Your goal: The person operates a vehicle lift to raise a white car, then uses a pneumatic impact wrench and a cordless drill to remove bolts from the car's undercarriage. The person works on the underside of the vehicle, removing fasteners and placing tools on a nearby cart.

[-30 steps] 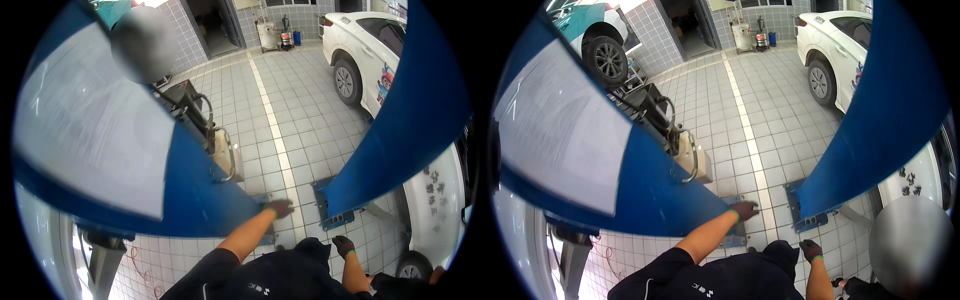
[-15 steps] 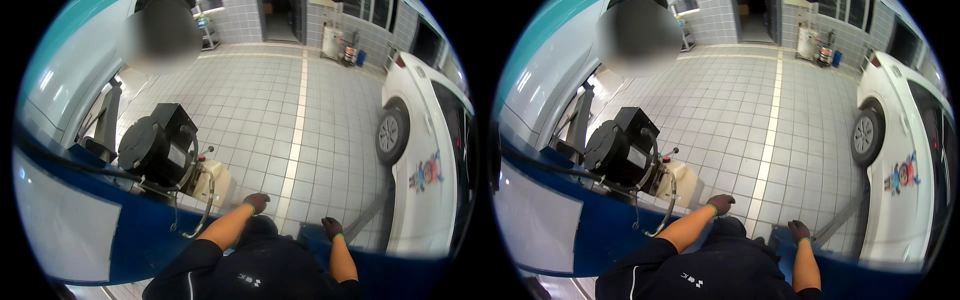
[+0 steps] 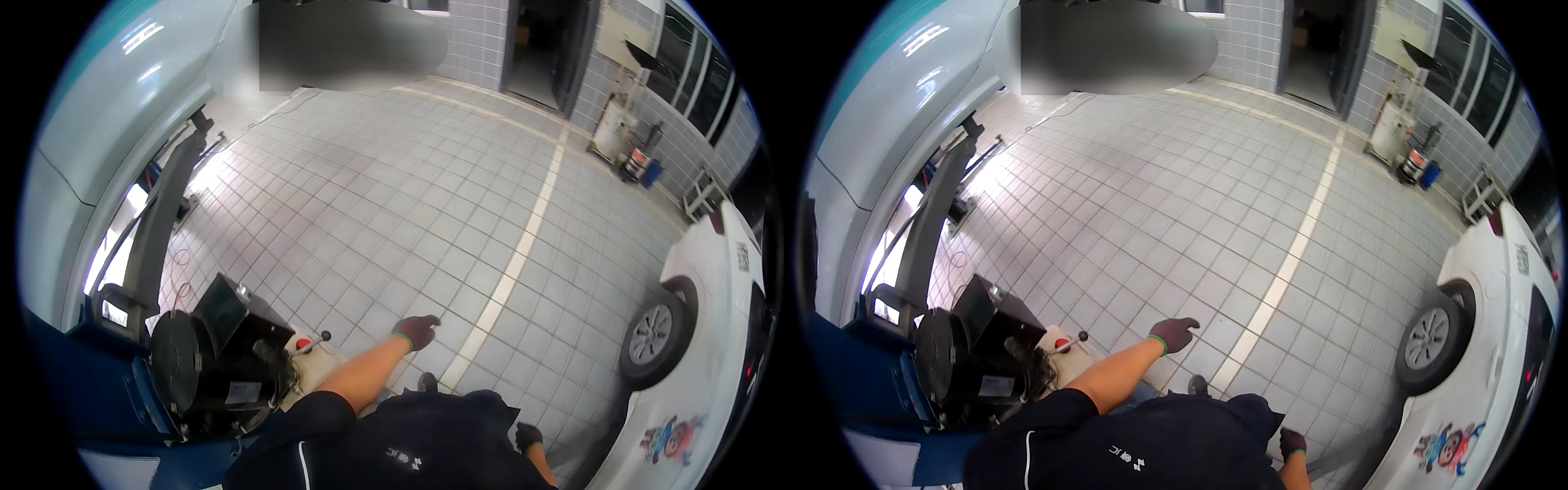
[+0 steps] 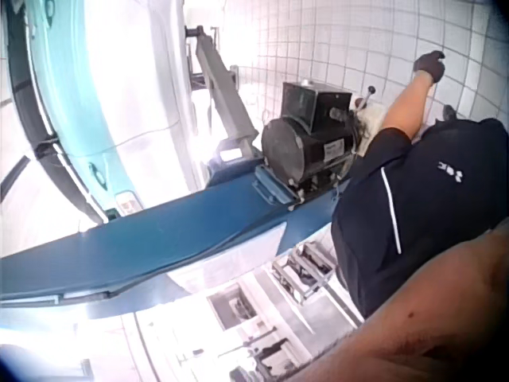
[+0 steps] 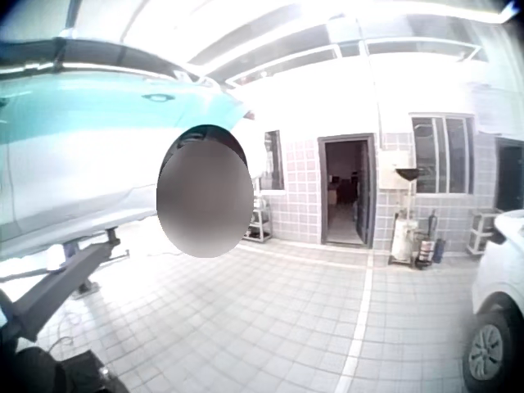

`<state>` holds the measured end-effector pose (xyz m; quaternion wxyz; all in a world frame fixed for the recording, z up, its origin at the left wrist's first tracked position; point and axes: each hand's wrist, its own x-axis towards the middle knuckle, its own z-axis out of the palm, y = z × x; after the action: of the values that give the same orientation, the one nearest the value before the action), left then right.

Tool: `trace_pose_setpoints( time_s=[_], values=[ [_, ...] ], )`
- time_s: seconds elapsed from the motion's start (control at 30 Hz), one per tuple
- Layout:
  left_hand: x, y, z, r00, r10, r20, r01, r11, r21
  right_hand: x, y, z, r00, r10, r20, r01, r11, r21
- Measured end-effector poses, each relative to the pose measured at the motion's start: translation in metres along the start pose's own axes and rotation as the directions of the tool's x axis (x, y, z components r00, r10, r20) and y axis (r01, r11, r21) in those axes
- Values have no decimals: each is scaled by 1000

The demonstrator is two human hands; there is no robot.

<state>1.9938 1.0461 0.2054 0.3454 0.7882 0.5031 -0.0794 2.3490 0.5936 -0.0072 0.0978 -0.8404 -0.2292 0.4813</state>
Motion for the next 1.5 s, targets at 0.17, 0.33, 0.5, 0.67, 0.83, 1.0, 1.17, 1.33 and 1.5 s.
trace_pose_setpoints(
  time_s=[0.17,0.33,0.5,0.67,0.83,1.0,1.17,1.33,1.5],
  values=[
    [25,17,-89,935,-152,-322,85,973,-213,88,-68,-52,988,13,152,-1,997,-83],
    [-3,18,-157,521,-89,-849,71,996,-60,231,-196,-135,949,-113,293,182,959,-219],
    [-103,52,-221,-142,37,-989,700,710,-74,405,-344,-243,928,-138,347,232,941,-246],
    [-187,72,-262,-298,82,-951,912,318,-259,539,-558,-343,899,-367,240,431,839,-332],
    [-186,60,-250,-497,75,-865,849,249,-466,501,-741,-290,848,-466,252,454,885,105],
    [-177,37,-271,-476,163,-864,869,240,-433,486,-760,-201,766,-433,475,513,857,-48],
    [-170,34,-270,-415,164,-895,903,196,-382,463,-728,-123,686,-235,688,617,688,-381],
    [-162,21,-273,-384,203,-901,922,146,-360,478,-790,-92,699,114,706,583,481,-655],
    [-150,20,-283,-409,179,-895,912,66,-404,505,-922,-46,611,-23,791,778,200,-595]
  ],
)
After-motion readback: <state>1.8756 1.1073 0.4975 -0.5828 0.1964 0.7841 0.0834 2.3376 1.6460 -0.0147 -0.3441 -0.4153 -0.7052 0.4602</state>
